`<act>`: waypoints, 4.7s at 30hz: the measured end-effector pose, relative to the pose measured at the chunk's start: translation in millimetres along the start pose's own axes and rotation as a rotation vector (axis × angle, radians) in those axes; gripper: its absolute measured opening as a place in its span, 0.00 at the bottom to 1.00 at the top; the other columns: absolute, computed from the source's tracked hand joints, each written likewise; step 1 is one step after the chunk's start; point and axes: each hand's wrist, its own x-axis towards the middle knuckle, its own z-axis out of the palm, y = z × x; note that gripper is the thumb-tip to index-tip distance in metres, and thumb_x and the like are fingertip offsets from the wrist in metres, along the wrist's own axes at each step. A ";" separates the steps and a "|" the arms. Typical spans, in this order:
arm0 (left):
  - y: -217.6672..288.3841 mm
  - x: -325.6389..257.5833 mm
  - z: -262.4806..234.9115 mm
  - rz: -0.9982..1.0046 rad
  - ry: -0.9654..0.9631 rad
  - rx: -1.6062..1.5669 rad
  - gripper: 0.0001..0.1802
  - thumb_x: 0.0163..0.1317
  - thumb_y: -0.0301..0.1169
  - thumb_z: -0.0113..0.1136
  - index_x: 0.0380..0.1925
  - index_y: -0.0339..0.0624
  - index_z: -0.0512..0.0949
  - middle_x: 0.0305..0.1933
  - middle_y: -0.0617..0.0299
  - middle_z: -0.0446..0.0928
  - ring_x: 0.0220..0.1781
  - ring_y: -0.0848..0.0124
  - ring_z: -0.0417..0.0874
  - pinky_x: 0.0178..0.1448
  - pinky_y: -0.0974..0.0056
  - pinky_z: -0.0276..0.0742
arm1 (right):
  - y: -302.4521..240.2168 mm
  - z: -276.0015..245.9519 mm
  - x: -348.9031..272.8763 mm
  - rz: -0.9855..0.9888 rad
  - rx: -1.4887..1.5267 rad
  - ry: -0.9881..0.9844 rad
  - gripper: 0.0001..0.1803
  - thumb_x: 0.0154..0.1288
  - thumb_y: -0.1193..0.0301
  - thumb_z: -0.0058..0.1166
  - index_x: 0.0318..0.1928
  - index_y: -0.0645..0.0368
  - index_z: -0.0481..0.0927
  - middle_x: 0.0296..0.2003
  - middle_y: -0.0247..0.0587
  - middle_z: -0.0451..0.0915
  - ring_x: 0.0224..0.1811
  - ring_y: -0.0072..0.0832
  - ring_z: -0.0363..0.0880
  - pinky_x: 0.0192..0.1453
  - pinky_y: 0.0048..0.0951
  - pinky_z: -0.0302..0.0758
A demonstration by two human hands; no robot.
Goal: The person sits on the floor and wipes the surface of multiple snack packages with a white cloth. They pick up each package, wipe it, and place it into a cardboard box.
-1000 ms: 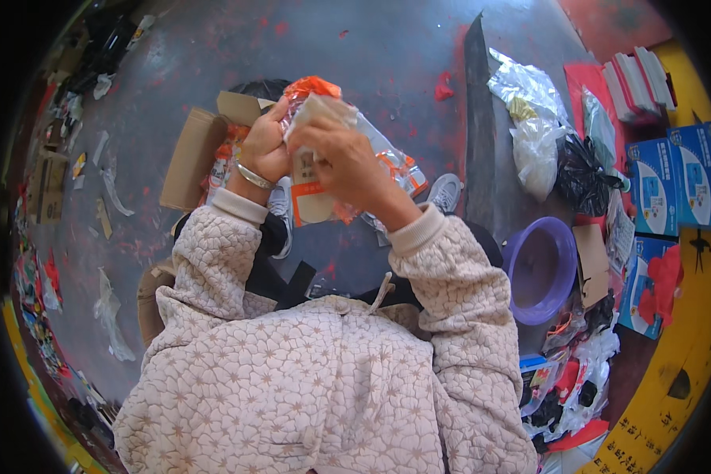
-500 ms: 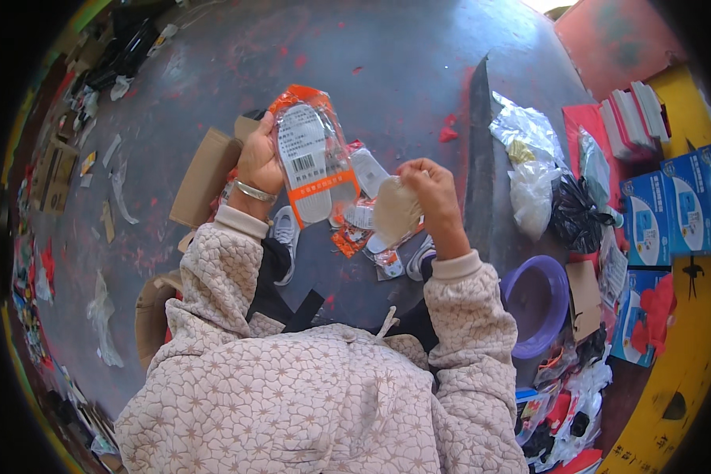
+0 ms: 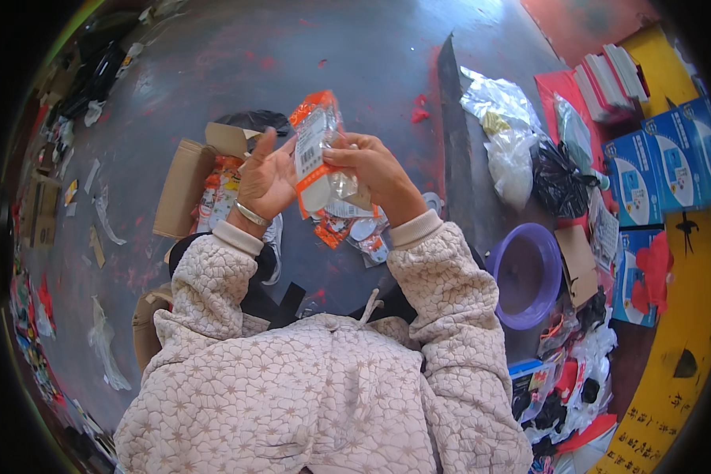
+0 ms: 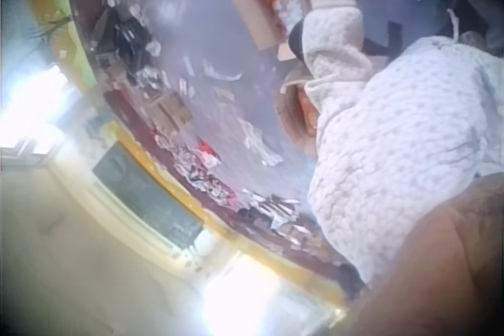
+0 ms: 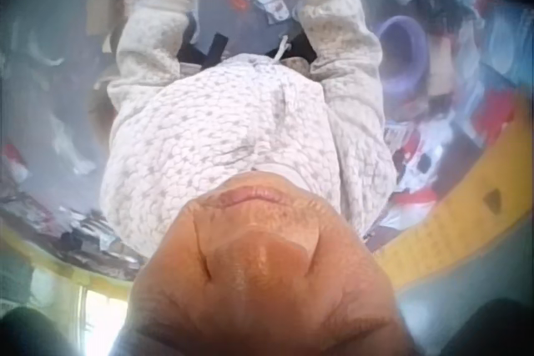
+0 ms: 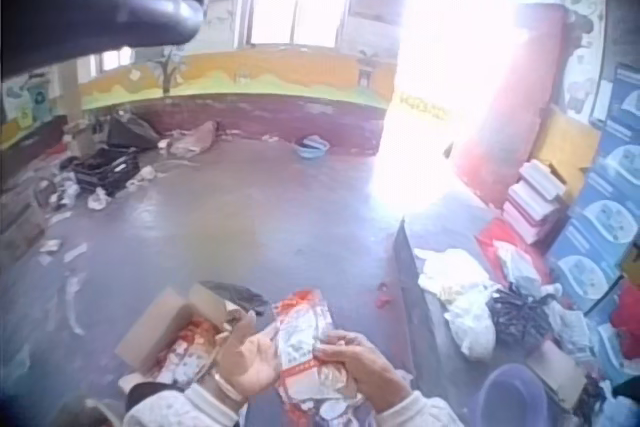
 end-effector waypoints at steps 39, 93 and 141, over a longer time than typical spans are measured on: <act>-14.8 1.8 -17.8 -0.119 0.139 0.023 0.23 0.68 0.39 0.34 0.53 0.31 0.63 0.51 0.48 0.72 0.53 0.58 0.74 0.58 0.54 0.69 | -22.3 8.3 -10.7 -0.865 -1.342 0.562 0.28 0.44 0.73 0.61 0.49 0.65 0.72 0.55 0.53 0.64 0.55 0.45 0.67 0.58 0.35 0.65; -16.6 5.1 -11.8 -0.033 0.387 0.127 0.16 0.66 0.32 0.38 0.50 0.34 0.63 0.46 0.48 0.72 0.47 0.55 0.77 0.51 0.47 0.75 | -25.5 -21.1 -28.3 -0.666 -0.735 0.411 0.10 0.64 0.75 0.43 0.42 0.60 0.76 0.35 0.36 0.78 0.29 0.24 0.77 0.23 0.23 0.72; -23.2 -6.6 6.5 0.118 0.205 0.807 0.22 0.68 0.32 0.36 0.62 0.46 0.53 0.54 0.58 0.67 0.54 0.69 0.70 0.55 0.62 0.71 | 21.0 -3.4 6.6 -0.048 0.161 0.117 0.17 0.62 0.69 0.50 0.46 0.68 0.69 0.36 0.45 0.77 0.33 0.28 0.79 0.34 0.28 0.79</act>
